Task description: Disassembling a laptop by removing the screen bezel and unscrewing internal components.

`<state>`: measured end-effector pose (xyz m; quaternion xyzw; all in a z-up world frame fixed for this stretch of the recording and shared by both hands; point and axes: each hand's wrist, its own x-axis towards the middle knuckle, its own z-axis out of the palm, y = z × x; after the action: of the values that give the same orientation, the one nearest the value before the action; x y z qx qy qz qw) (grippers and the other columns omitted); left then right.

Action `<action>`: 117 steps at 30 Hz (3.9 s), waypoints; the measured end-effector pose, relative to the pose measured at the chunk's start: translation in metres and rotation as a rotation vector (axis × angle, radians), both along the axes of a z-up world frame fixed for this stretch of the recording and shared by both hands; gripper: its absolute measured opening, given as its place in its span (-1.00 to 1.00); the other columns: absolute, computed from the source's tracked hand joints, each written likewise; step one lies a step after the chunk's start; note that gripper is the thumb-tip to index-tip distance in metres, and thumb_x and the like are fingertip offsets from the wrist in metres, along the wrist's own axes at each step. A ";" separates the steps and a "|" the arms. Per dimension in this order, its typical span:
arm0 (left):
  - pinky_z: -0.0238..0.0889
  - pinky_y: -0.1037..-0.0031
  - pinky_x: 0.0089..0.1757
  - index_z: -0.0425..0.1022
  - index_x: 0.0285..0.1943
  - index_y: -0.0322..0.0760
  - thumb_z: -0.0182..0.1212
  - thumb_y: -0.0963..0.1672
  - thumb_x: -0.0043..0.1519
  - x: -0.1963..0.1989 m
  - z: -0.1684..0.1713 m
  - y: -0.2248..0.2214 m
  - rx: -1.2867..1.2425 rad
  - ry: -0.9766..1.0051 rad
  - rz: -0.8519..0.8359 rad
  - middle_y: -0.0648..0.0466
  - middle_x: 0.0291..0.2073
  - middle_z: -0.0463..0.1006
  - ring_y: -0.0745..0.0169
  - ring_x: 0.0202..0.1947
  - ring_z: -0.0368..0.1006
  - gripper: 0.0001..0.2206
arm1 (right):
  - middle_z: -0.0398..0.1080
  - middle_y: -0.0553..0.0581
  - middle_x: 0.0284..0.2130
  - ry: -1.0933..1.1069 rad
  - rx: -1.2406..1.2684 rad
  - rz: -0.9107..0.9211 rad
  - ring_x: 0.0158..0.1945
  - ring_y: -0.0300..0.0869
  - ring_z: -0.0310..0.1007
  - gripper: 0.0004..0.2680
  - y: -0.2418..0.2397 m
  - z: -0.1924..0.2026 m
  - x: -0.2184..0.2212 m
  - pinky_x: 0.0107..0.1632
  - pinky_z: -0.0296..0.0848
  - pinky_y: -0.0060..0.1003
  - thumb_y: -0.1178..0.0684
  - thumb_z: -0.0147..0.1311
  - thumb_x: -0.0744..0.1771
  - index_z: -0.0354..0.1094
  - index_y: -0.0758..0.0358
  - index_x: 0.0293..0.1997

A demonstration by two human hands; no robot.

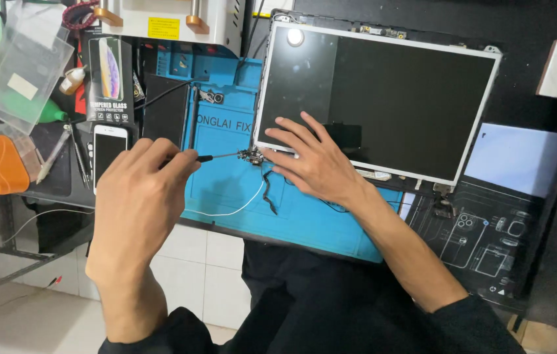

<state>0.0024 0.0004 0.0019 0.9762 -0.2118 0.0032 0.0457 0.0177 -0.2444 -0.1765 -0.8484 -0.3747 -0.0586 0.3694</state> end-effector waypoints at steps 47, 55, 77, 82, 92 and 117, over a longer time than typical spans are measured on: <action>0.32 0.38 -0.26 0.47 -0.34 -0.31 0.23 -0.21 0.01 0.031 0.012 -0.050 0.345 0.078 -0.332 0.02 -0.31 0.44 0.12 -0.18 0.44 -0.91 | 0.35 0.11 0.24 -0.001 -0.110 -0.010 0.43 0.03 0.17 -0.72 -0.001 -0.001 -0.001 0.48 0.02 0.15 0.08 0.27 0.27 0.52 0.05 0.11; 0.42 0.41 -0.31 0.45 -0.23 -0.41 0.23 -0.26 -0.10 0.027 0.022 -0.057 0.269 0.133 -0.286 -0.04 -0.28 0.44 0.07 -0.20 0.48 -0.75 | 0.35 0.11 0.23 -0.004 -0.115 -0.010 0.42 0.03 0.17 -0.73 -0.001 0.002 -0.002 0.48 0.03 0.16 0.08 0.26 0.28 0.52 0.05 0.09; 0.42 0.39 -0.31 0.41 -0.21 -0.40 0.23 -0.24 0.07 0.023 0.021 -0.055 0.255 0.130 -0.241 -0.05 -0.22 0.40 0.08 -0.18 0.48 -0.84 | 0.36 0.11 0.23 0.004 -0.122 -0.013 0.42 0.03 0.17 -0.73 -0.001 0.001 -0.001 0.48 0.03 0.16 0.07 0.24 0.28 0.53 0.05 0.11; 0.42 0.40 -0.32 0.42 -0.19 -0.39 0.22 -0.25 -0.02 0.021 0.017 -0.052 0.277 0.140 -0.239 -0.05 -0.21 0.41 0.09 -0.19 0.48 -0.79 | 0.36 0.11 0.23 -0.005 -0.110 -0.013 0.43 0.03 0.17 -0.74 0.001 0.001 -0.001 0.48 0.03 0.16 0.06 0.24 0.30 0.53 0.05 0.11; 0.43 0.41 -0.33 0.42 -0.25 -0.38 0.21 -0.23 0.05 0.022 0.017 -0.052 0.299 0.133 -0.219 -0.04 -0.21 0.41 0.11 -0.20 0.49 -0.86 | 0.35 0.11 0.24 0.009 -0.115 -0.006 0.43 0.03 0.17 -0.72 0.000 0.001 -0.001 0.48 0.02 0.16 0.08 0.26 0.28 0.52 0.05 0.11; 0.38 0.38 -0.30 0.48 -0.26 -0.32 0.20 -0.12 0.27 0.018 0.018 -0.045 0.270 0.067 -0.155 0.01 -0.23 0.44 0.12 -0.21 0.47 -0.86 | 0.36 0.10 0.23 0.002 -0.096 -0.019 0.43 0.02 0.16 -0.75 0.000 -0.002 -0.002 0.48 0.02 0.16 0.06 0.26 0.30 0.53 0.07 0.09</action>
<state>0.0209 -0.0443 0.0201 0.9538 -0.2834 -0.0615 -0.0787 0.0153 -0.2443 -0.1781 -0.8686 -0.3686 -0.0431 0.3283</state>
